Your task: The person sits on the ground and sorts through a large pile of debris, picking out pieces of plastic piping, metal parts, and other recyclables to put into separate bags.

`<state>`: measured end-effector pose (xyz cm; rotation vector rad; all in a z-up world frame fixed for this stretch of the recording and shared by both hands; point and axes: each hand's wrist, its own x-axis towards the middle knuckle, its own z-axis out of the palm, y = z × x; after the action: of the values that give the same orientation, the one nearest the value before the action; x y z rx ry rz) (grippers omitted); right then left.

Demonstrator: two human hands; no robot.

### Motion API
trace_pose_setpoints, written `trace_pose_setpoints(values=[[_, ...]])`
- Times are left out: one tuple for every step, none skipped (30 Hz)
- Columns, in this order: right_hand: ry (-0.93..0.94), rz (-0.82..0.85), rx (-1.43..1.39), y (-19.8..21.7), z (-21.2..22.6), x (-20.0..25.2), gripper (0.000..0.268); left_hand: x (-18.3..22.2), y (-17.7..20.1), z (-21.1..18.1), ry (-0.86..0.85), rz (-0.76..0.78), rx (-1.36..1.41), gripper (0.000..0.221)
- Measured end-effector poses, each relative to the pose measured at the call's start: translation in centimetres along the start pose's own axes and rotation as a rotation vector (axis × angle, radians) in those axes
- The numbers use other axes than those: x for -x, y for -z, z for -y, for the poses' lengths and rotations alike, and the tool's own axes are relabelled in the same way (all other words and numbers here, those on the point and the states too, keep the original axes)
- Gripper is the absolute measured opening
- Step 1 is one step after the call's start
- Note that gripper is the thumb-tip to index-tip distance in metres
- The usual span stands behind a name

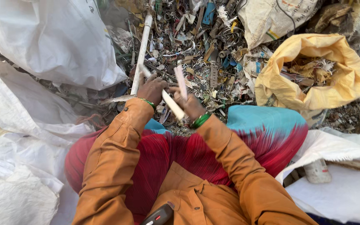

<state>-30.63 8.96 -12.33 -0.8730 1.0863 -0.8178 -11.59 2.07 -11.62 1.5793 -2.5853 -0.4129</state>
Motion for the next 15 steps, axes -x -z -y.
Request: trace_pose_setpoints(values=[[-0.004,-0.084,0.051,2.2,-0.4,-2.3,0.041,-0.3,0.8,0.1,0.021,-0.048,0.071,0.015],[-0.007,-0.168,0.103,5.0,-0.9,-5.0,0.034,-0.6,1.6,0.3,0.041,-0.097,0.142,0.015],[0.022,-0.313,0.252,7.6,-1.9,-7.8,0.028,-0.9,2.3,0.5,0.064,-0.143,0.212,0.016],[0.05,-0.457,0.402,10.2,-3.2,-10.6,0.023,-1.4,2.8,0.7,0.043,-0.222,0.373,0.018],[-0.012,-0.552,0.528,12.5,-4.6,-13.3,0.018,-1.9,3.3,1.1,0.024,-0.303,0.531,0.019],[-0.073,-0.645,0.654,14.5,-6.1,-15.9,0.014,-2.5,3.8,1.5,0.003,-0.385,0.688,0.021],[-0.074,-0.639,0.814,15.8,-7.6,-18.2,0.017,-3.1,4.3,2.0,-0.002,-0.398,0.81,0.024],[-0.073,-0.63,0.975,16.6,-8.8,-20.3,0.021,-3.6,4.8,2.5,-0.007,-0.411,0.931,0.027],[-0.074,-0.615,1.136,17.2,-9.5,-21.8,0.026,-3.9,5.1,2.7,-0.01,-0.423,1.055,0.03],[0.077,-0.575,1.197,17.2,-10.1,-22.6,0.036,-4.1,5.3,2.7,0.003,-0.443,1.14,0.034],[0.23,-0.539,1.251,16.6,-10.5,-22.7,0.046,-4.3,5.6,2.6,0.011,-0.463,1.224,0.037],[0.385,-0.5,1.299,16.1,-10.2,-22.9,0.058,-4.5,5.9,2.5,0.019,-0.483,1.309,0.04],[0.29,-0.475,1.223,15.8,-9.4,-23.3,0.052,-4.9,6.0,2.1,0.036,-0.479,1.322,0.04],[0.196,-0.449,1.145,15.6,-8.6,-23.7,0.047,-5.3,5.9,1.6,0.052,-0.475,1.335,0.04],[0.098,-0.421,1.071,15.7,-8.0,-23.6,0.042,-5.6,5.7,1.1,0.072,-0.47,1.355,0.041]])
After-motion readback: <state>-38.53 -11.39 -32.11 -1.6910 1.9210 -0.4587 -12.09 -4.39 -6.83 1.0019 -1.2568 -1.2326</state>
